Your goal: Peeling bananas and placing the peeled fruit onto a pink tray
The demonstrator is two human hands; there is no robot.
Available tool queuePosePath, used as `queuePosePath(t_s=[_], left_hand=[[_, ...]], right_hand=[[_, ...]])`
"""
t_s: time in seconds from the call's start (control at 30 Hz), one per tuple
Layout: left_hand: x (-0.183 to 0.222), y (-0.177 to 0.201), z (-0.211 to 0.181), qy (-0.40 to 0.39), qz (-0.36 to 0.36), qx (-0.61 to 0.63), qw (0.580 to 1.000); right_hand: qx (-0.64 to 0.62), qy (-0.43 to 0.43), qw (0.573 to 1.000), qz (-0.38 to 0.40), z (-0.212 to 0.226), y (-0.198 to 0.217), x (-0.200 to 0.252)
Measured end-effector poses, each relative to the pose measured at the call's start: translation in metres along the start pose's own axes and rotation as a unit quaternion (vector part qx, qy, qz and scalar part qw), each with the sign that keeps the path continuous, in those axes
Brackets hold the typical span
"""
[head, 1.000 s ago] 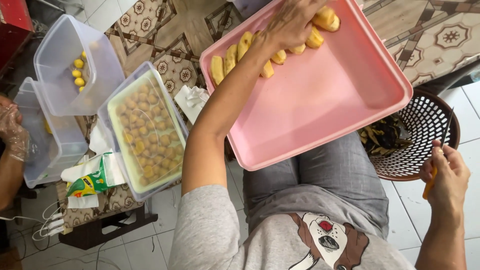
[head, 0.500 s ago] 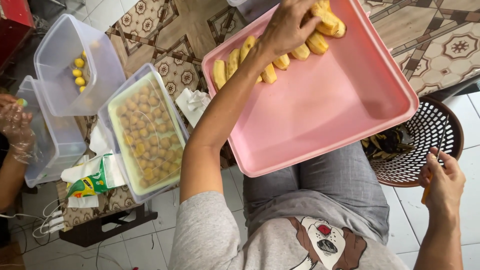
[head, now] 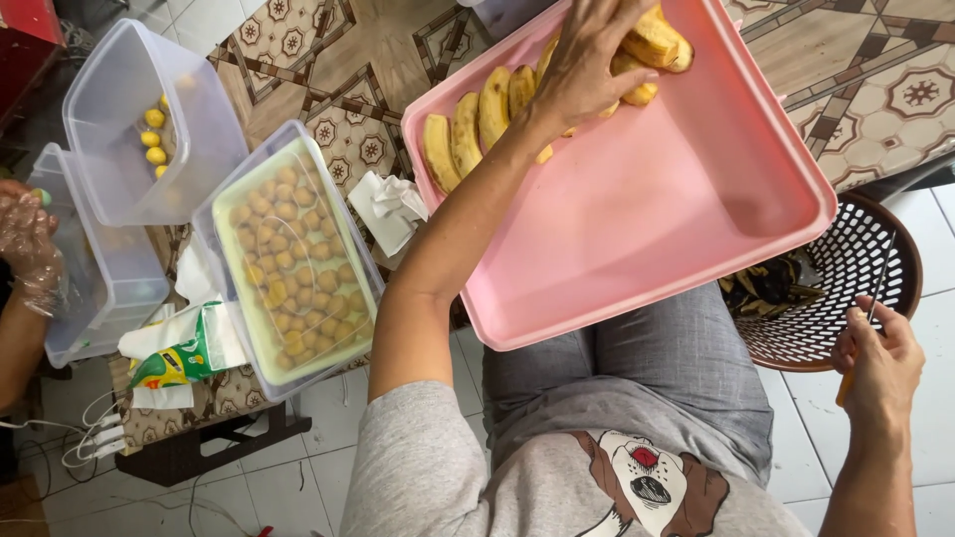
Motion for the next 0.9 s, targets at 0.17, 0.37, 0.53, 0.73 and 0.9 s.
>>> queuePosePath(t_s=[0.17, 0.37, 0.53, 0.73, 0.9], left_hand=[[-0.018, 0.023, -0.016, -0.056, 0.043, 0.0, 0.998], [-0.036, 0.039, -0.038, -0.2, 0.037, -0.004, 0.979], [-0.047, 0.077, -0.043, 0.076, -0.031, 0.308, 0.948], [-0.004, 0.028, -0.039, 0.421, -0.09, 0.671, 0.604], [0.026, 0.02, -0.07, 0.517, 0.007, 0.683, 0.515]], right_hand=[[-0.009, -0.015, 1.0, 0.005, -0.001, 0.0, 0.001], [-0.003, 0.004, 1.0, -0.005, -0.002, 0.005, 0.003], [-0.008, -0.002, 1.0, -0.02, -0.002, 0.012, 0.007], [-0.039, 0.046, 0.998, -0.013, 0.039, 0.008, 0.016], [0.0, 0.147, 0.989, 0.002, 0.07, 0.011, 0.026]])
Point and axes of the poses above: each hand's wrist, its own x-axis away from the middle knuckle, its own y-axis out of the back of the hand, z = x × y, the point moved 5 cm from there along -x, towards the middle knuckle, and after that the axes turned 8 degrees about -z, right-handed, at the moved point
